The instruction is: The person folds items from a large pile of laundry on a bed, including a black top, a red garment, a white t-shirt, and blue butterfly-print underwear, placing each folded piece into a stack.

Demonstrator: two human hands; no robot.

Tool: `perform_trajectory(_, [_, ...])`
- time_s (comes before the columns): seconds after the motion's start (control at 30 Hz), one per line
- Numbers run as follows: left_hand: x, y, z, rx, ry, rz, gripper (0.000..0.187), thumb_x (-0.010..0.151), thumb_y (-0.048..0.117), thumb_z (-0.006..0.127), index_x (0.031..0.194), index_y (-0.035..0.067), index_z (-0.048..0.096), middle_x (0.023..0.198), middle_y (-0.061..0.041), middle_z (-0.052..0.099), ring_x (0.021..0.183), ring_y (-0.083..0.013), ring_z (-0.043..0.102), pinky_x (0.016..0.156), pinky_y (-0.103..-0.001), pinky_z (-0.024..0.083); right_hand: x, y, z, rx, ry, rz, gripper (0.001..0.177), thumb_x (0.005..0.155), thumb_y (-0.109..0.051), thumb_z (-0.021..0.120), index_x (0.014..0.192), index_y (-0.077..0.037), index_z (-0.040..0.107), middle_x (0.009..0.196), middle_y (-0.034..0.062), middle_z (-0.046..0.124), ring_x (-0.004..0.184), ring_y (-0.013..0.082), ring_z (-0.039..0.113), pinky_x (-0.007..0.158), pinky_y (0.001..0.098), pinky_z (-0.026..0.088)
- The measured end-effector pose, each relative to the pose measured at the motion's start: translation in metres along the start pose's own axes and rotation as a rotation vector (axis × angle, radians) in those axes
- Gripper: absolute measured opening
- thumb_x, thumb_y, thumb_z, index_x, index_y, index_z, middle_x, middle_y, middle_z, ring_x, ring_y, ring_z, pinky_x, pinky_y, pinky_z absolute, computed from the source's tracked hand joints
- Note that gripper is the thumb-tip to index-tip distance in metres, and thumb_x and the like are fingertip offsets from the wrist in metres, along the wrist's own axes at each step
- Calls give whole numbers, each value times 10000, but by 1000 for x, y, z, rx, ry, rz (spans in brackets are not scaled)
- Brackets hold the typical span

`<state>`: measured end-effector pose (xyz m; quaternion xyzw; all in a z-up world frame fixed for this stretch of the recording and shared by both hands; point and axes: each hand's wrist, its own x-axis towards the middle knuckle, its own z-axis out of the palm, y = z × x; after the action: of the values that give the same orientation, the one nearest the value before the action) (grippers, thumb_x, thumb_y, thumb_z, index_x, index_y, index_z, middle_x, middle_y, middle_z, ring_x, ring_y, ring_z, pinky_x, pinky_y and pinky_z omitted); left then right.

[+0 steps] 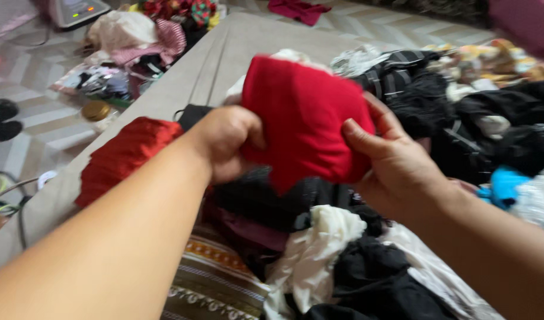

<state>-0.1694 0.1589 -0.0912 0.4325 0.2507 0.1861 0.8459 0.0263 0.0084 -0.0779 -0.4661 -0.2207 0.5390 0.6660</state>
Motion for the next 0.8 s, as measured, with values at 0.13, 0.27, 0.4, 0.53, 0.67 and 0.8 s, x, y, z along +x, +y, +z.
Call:
perform_trajectory(0.13, [13, -3, -32, -1, 206, 50, 532, 666, -126, 449, 1125, 9, 681, 1082, -208, 746, 996, -384, 732, 847, -522, 622, 17, 24, 15, 3, 74, -32, 692, 876, -7, 598, 1477, -310, 438, 1422, -6, 587, 1200, 152, 648, 1000, 400, 569])
perform_trajectory(0.27, [10, -31, -68, 141, 333, -321, 314, 682, -78, 550, 994, -50, 572, 959, -185, 655, 906, -416, 701, 782, -498, 582, 12, 65, 11, -185, 119, 289, 640, 850, -92, 651, 1464, -170, 489, 1382, 117, 610, 1123, 212, 678, 941, 403, 563])
perform_trajectory(0.4, [7, -36, -53, 949, 837, 117, 524, 733, 227, 654, 1169, -63, 657, 1193, -251, 702, 1058, -370, 676, 866, -482, 551, 8, 89, 13, -744, 254, 199, 662, 822, -279, 793, 1397, -69, 540, 1292, 130, 695, 1098, 209, 694, 907, 345, 566])
perform_trajectory(0.53, [-20, -47, -22, 1597, 653, 522, 694, 800, 452, 711, 1430, 241, 510, 1505, -147, 453, 1432, -361, 361, 1193, -514, 295, 20, 88, 16, -1117, 131, -45, 733, 773, -325, 862, 1340, 4, 535, 1235, 163, 675, 1070, 227, 678, 865, 341, 573])
perform_trajectory(0.67, [-37, -41, -17, 1755, 275, 206, 1073, 697, 714, 768, 1574, 399, 237, 1655, -127, 62, 1513, -393, -1, 1143, -665, 51, 25, 73, -4, -1185, -28, -145, 784, 749, -299, 897, 1342, -12, 472, 1213, 183, 647, 1043, 229, 689, 825, 347, 596])
perform_trajectory(0.8, [-52, -45, -15, 1724, 309, 134, 1192, 606, 795, 778, 1578, 448, 182, 1659, -110, 90, 1510, -399, -10, 1142, -675, 20, 28, 64, 4, -983, -148, 50, 579, 767, -273, 826, 1259, -89, 582, 1109, 136, 750, 952, 175, 746, 789, 310, 619])
